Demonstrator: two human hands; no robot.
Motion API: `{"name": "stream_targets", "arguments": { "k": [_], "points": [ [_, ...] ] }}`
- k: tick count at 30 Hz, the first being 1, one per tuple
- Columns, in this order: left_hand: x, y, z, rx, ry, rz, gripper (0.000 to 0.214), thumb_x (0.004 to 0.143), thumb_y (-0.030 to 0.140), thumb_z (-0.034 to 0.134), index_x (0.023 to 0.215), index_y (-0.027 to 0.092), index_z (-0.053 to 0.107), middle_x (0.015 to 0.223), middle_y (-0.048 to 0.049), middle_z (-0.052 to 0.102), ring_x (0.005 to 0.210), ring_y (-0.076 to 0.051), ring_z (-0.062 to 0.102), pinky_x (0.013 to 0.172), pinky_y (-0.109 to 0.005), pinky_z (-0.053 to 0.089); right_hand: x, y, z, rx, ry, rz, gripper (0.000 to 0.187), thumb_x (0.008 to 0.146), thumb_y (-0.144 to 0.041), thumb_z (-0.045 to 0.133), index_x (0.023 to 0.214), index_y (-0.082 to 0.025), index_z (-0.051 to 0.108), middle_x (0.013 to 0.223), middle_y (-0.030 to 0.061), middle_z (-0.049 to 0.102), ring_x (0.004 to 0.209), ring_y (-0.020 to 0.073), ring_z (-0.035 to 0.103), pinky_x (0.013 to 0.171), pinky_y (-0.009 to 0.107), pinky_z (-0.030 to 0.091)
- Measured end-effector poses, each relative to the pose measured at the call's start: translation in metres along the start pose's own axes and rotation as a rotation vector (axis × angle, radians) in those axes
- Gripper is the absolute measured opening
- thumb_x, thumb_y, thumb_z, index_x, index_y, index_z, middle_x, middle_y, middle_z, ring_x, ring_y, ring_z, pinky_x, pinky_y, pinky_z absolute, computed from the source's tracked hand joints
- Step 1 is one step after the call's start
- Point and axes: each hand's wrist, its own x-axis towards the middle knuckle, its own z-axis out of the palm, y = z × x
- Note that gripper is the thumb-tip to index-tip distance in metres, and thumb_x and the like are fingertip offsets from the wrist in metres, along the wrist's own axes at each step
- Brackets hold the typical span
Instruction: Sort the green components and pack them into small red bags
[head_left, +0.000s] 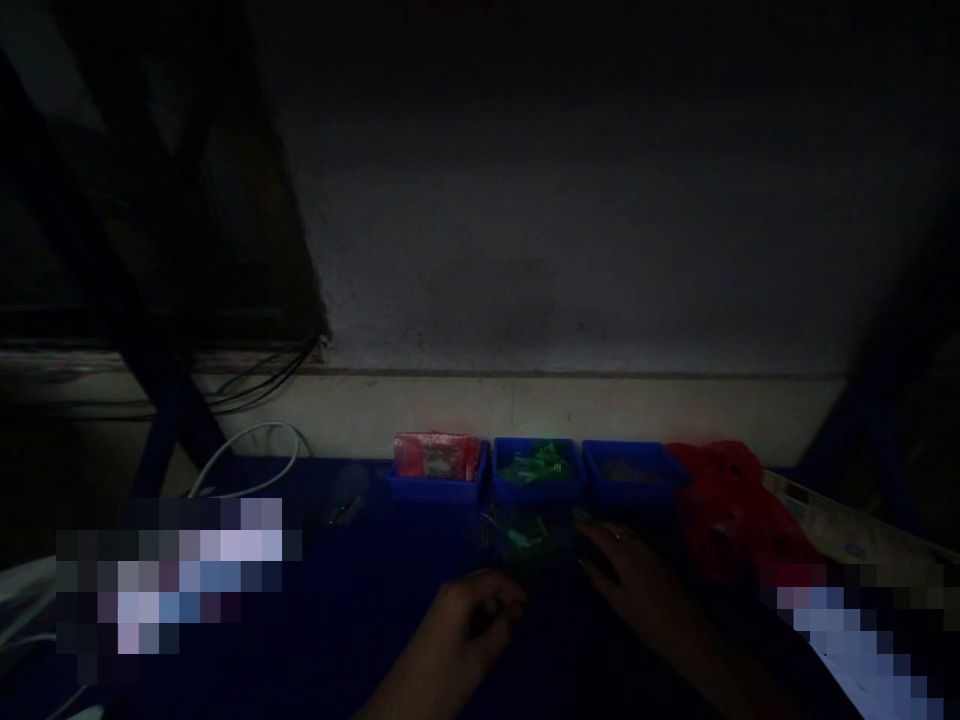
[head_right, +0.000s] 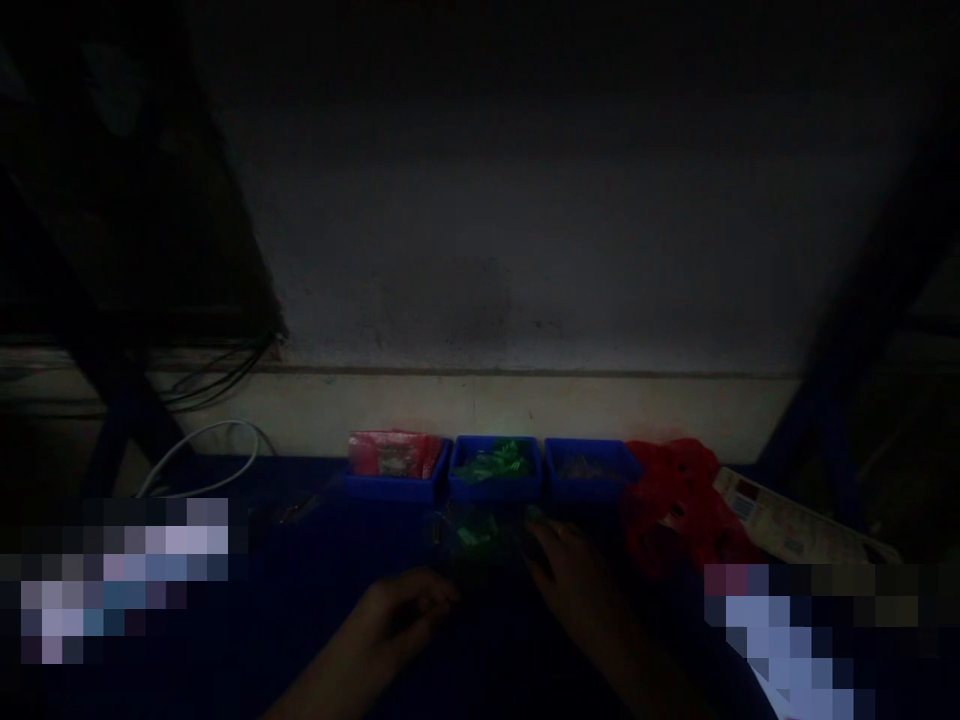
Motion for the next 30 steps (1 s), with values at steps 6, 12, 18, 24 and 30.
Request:
{"name": "stream_targets", "arguments": {
  "k": [6,12,18,24,30],
  "points": [
    [0.001,0.000,0.002,0.049,-0.013,0.013,0.021,0.079,0.015,0.046,0.088,0.014,0.065,0.084,-0.0055,0.067,0.075,-0.019,0.060,0.066,-0.025,0.044,0.002,0.002,-0.001,-0.032,0.011,-0.004,0.035,0.080,-0.011,0.048,0.111,-0.016,0.062,0.108,0.0117,0.067,0.100,0.0266,0.060,0.088,0.043,0.048],
    [0.000,0.001,0.001,0.048,0.003,0.025,0.022,0.079,0.014,0.046,0.090,0.015,0.065,0.088,-0.0052,0.067,0.082,-0.019,0.060,0.072,-0.026,0.044,0.000,0.001,-0.001,-0.056,0.048,-0.026,0.033,0.079,-0.014,0.053,0.110,-0.014,0.062,0.111,0.0135,0.064,0.103,0.0265,0.058,0.089,0.041,0.048],
    [-0.001,0.001,0.003,0.078,-0.022,-0.014,0.022,0.078,0.013,0.046,0.090,0.014,0.065,0.085,-0.0051,0.067,0.077,-0.018,0.060,0.067,-0.025,0.044,0.001,0.004,0.004,-0.096,0.091,-0.065,0.030,0.079,-0.014,0.052,0.106,-0.016,0.064,0.104,0.0120,0.069,0.096,0.0277,0.063,0.084,0.044,0.052],
    [0.000,0.000,0.001,0.046,-0.017,0.030,0.022,0.079,0.013,0.046,0.091,0.015,0.065,0.084,-0.0036,0.066,0.075,-0.017,0.059,0.066,-0.024,0.043,0.002,0.007,-0.003,-0.107,0.195,-0.110,0.031,0.080,-0.008,0.042,0.098,-0.018,0.066,0.095,0.0104,0.072,0.088,0.0256,0.066,0.079,0.041,0.053],
    [0.000,0.000,0.003,-0.042,0.009,-0.006,0.030,0.083,0.031,0.050,0.107,0.016,0.060,0.085,-0.0035,0.064,0.077,-0.018,0.057,0.068,-0.025,0.042,-0.007,-0.016,-0.022,0.097,0.303,-0.184,0.028,0.083,-0.013,0.041,0.098,-0.020,0.063,0.096,0.0084,0.070,0.091,0.0232,0.065,0.081,0.037,0.051]
  ]
}}
